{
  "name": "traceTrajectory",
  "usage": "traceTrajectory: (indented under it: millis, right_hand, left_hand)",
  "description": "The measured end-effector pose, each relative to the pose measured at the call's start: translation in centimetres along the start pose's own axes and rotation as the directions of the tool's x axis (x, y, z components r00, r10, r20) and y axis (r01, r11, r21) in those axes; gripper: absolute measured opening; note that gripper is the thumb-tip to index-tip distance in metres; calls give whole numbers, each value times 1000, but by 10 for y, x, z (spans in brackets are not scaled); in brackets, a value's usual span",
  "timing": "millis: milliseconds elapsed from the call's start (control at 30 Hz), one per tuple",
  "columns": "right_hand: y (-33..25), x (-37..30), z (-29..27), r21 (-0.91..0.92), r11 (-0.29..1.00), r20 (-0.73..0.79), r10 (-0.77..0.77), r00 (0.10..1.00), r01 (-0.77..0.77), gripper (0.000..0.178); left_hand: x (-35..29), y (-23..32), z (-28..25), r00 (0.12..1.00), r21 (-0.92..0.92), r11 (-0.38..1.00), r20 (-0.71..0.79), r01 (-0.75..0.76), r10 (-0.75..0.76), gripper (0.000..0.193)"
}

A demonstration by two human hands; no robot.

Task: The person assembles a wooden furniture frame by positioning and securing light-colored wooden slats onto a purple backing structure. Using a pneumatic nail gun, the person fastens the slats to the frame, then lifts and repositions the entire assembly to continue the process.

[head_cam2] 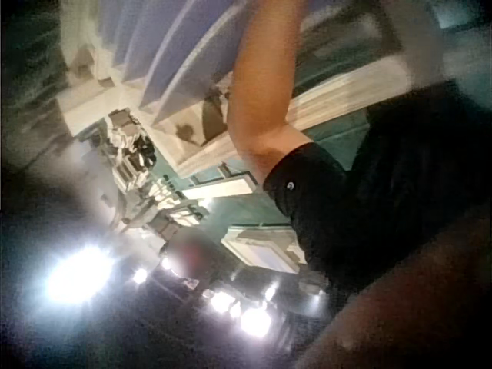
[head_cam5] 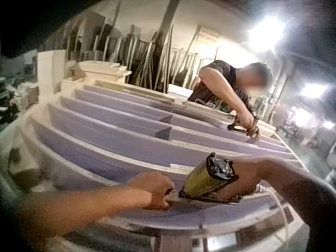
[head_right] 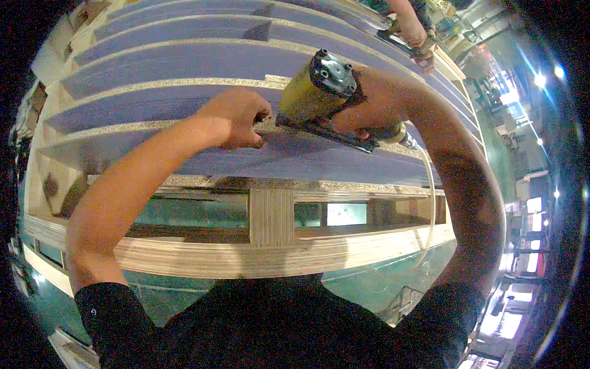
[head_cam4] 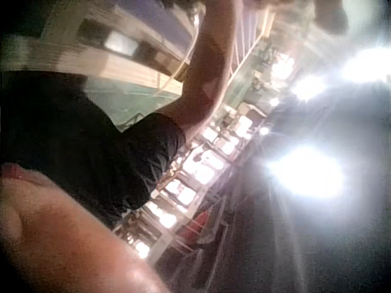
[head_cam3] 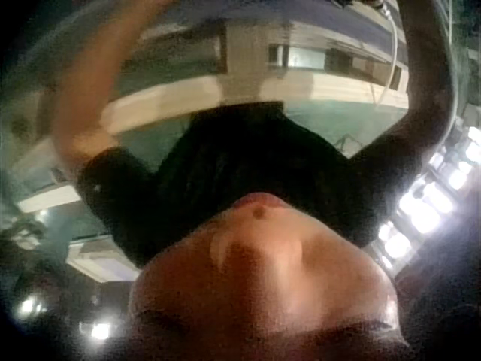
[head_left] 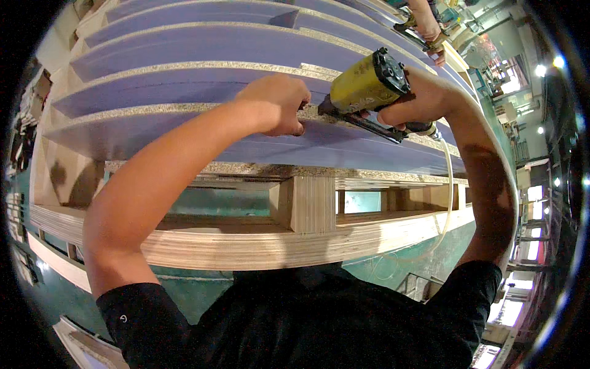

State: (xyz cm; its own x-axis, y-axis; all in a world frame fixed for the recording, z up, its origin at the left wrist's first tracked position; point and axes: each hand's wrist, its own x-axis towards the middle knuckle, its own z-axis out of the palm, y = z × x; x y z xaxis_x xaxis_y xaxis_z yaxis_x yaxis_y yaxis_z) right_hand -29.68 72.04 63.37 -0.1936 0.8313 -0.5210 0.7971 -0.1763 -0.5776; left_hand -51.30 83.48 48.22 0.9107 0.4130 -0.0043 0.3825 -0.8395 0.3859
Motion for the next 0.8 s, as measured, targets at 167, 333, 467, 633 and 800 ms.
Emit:
traceTrajectory:
  millis: [167, 333, 467, 633, 800]
  right_hand:
    - [7, 13, 0, 83, 996, 64, 9, 998, -14, 40]
    - [6, 15, -2, 14, 1000, 66, 22, 998, -23, 43]
    - [2, 17, 2, -25, 999, 4, 23, 1000, -23, 44]
    - [8, 18, -4, -126, 988, 44, 94, 995, -88, 44]
    - [16, 15, -4, -96, 995, 54, 22, 998, -17, 42]
  left_hand:
    - [-5, 2, -5, 1000, -62, 998, 4, 1, -1, 37]
    - [-7, 8, -11, 1000, -68, 998, 1, 1, -1, 35]
    - [-5, 1, -5, 1000, -53, 999, -4, -2, 2, 39]
    - [-5, 1, -3, 999, -54, 998, -34, -16, 15, 38]
    - [-6, 4, -6, 1000, -24, 1000, -5, -13, 13, 37]
